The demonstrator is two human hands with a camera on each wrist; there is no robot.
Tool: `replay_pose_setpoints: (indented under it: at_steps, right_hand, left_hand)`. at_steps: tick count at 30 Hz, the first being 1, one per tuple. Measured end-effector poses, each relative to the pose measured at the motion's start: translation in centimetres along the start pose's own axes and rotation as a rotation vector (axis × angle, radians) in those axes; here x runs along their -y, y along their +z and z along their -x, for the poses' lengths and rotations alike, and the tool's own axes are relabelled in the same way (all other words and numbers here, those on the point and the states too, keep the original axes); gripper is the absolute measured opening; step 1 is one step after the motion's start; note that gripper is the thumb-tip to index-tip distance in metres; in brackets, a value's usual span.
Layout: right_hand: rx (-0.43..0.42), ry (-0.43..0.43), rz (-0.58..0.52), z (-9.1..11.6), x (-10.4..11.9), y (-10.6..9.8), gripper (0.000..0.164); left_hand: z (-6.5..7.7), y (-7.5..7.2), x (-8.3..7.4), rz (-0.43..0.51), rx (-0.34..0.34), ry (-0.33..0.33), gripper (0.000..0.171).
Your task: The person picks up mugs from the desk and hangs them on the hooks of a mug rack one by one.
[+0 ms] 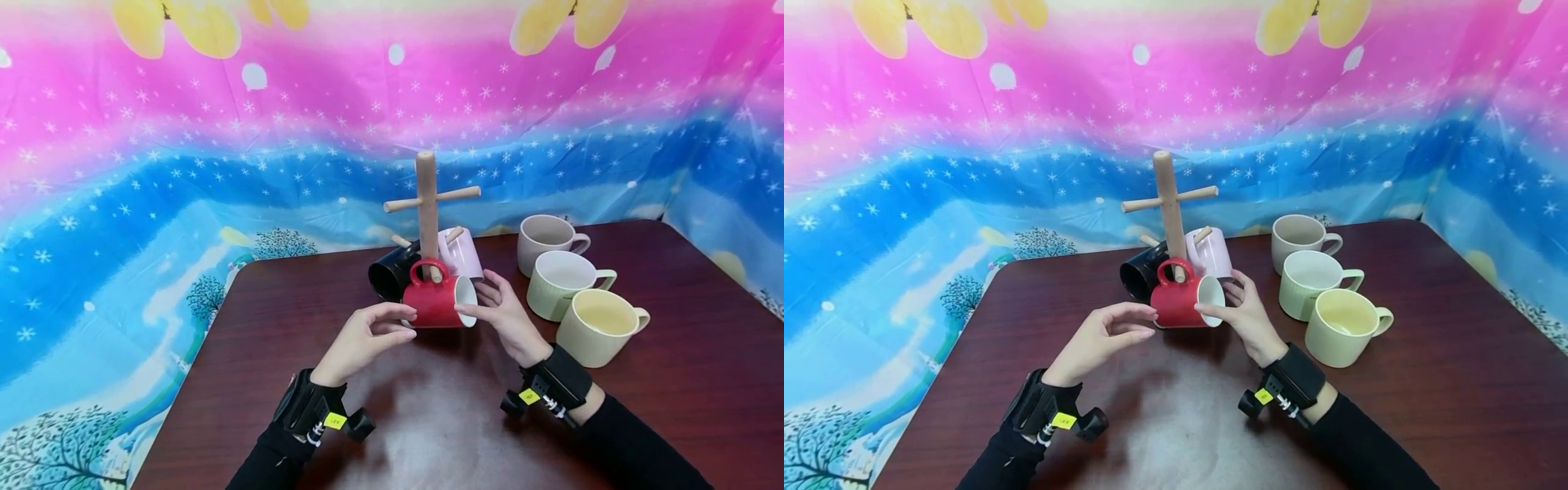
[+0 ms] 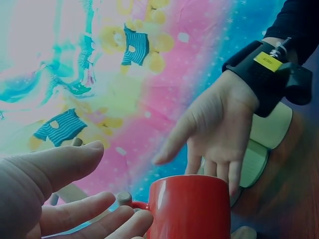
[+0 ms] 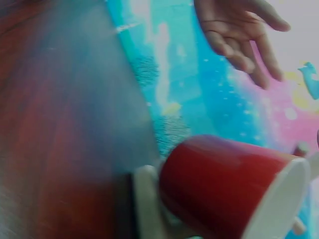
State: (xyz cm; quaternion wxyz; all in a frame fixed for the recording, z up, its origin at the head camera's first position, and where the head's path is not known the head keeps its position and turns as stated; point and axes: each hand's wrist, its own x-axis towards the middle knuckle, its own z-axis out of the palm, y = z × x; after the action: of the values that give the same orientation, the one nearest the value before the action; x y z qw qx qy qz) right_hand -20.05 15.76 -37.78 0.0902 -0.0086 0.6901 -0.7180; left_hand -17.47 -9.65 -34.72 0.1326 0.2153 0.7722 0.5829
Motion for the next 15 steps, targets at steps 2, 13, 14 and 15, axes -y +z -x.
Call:
replay_pose_setpoints:
  at_steps: [2, 13, 14, 15]
  right_hand:
    - [0.0, -0.024, -0.021, 0.2, 0.8, -0.5, 0.086]
    - [0.008, -0.08, -0.028, 1.7, 4.1, -2.5, 0.077]
    - [0.008, -0.095, -0.016, 1.9, 4.3, -2.7, 0.076]
    - [0.009, -0.114, -0.003, 2.1, 4.5, -2.8, 0.074]
  left_hand:
    - [0.0, -0.1, 0.0, -0.006, -0.002, -0.002, 0.038]
    - [0.1, -0.7, -0.1, -0.038, -0.026, 0.004, 0.039]
    - [0.1, -0.8, -0.1, -0.04, -0.026, 0.006, 0.039]
    - [0.1, -0.8, -0.2, -0.043, -0.028, 0.006, 0.039]
